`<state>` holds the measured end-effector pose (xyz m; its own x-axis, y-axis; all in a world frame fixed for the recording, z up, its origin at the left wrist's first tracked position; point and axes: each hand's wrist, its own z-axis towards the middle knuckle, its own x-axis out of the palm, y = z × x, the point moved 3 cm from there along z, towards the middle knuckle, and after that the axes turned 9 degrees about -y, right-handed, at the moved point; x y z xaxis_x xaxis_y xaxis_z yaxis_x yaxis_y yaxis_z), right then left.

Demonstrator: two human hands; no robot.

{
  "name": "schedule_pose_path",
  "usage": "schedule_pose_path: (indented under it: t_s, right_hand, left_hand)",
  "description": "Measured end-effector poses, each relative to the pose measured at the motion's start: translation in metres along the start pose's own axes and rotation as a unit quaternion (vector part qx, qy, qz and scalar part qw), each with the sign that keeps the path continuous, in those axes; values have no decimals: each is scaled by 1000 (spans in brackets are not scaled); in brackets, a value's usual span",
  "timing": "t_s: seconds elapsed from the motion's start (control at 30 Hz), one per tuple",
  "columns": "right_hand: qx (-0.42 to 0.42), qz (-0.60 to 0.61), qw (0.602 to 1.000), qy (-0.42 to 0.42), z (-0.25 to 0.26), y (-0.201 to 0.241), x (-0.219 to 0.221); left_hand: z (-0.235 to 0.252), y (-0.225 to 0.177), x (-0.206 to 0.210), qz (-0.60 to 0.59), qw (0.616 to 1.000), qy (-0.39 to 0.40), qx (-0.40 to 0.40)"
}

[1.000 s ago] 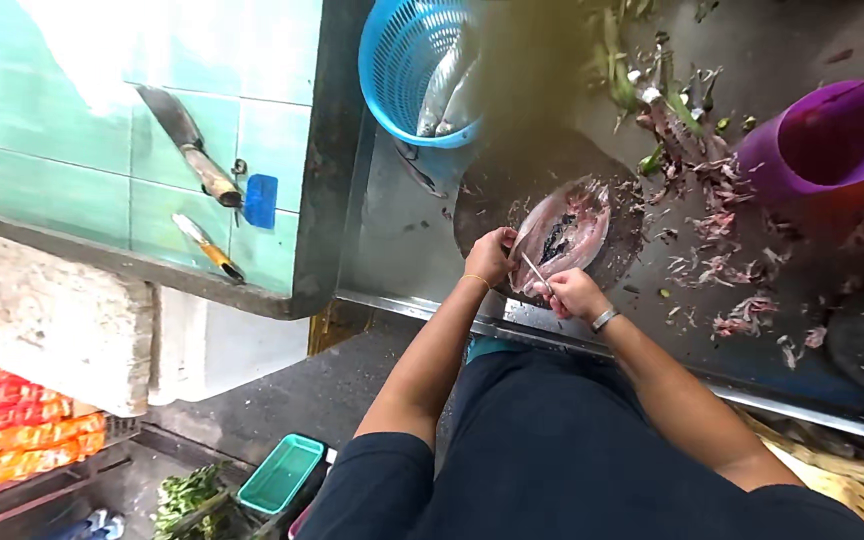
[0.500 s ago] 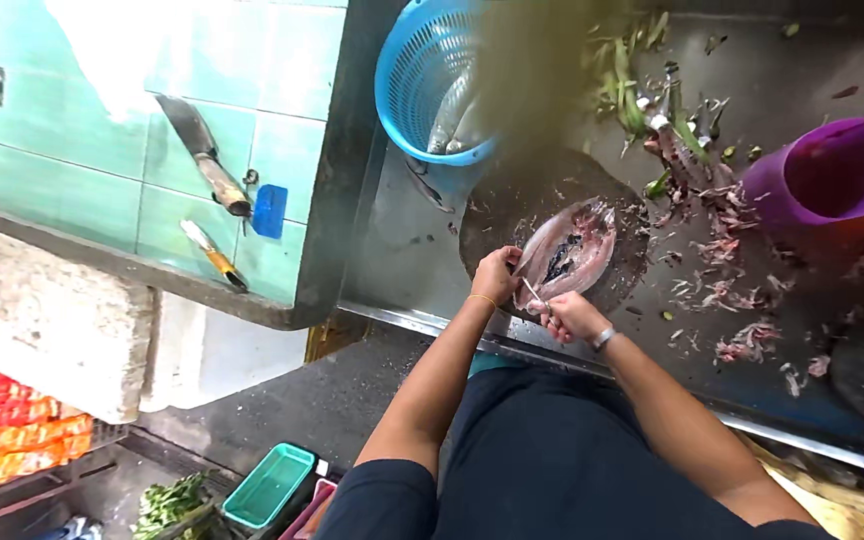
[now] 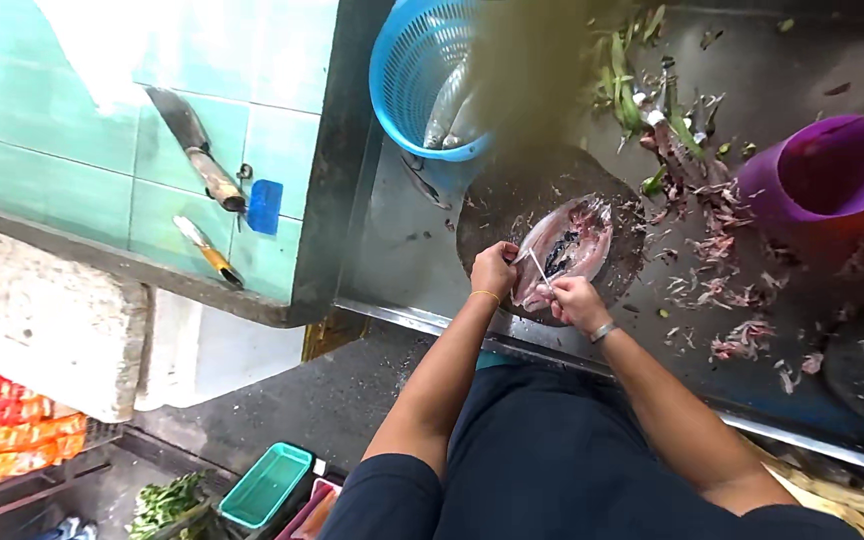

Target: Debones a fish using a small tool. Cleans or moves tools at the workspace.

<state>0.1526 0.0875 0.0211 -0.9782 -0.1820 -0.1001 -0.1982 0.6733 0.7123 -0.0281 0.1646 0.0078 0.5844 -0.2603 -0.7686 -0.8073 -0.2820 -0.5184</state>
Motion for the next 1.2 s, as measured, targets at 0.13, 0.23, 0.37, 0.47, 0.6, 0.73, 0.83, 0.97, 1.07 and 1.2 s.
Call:
schedule_pose_path:
  t_s: [0.13, 0.23, 0.37, 0.47, 0.6, 0.73, 0.83, 0.97, 1.07, 1.2]
  right_hand:
    - [50, 20, 998, 28, 4, -2, 7]
    - [7, 1, 1000, -10, 3, 6, 4]
    - [55, 42, 997, 18, 9, -7, 10]
    - [8, 50, 999, -11, 5, 4, 6]
    - [40, 67, 997, -12, 8, -7, 10]
    - [55, 92, 994, 1, 10, -1, 8]
    - [23, 98, 994, -32, 10, 1, 3]
    - [76, 128, 989, -6, 13, -2, 7]
    - [45, 135, 989, -46, 16, 7, 4]
    - [-10, 17, 1000, -20, 7, 2, -10]
  left_hand:
    - [-3, 0, 1, 11, 1000, -11, -19]
    - [1, -2, -2, 13, 1000, -19, -18]
    - [-4, -1, 1, 22, 999, -17, -28]
    - [-1, -2, -2, 23, 999, -24, -37]
    - [-4, -6, 0, 29, 997, -27, -60]
    - [1, -13, -3, 34, 997, -31, -60]
    - [4, -19, -3, 38, 997, -30, -56]
    - [5, -19, -2, 49, 997, -27, -60]
    - [13, -23, -5, 53, 997, -25, -55]
    - [15, -15, 0, 42, 999, -11, -33]
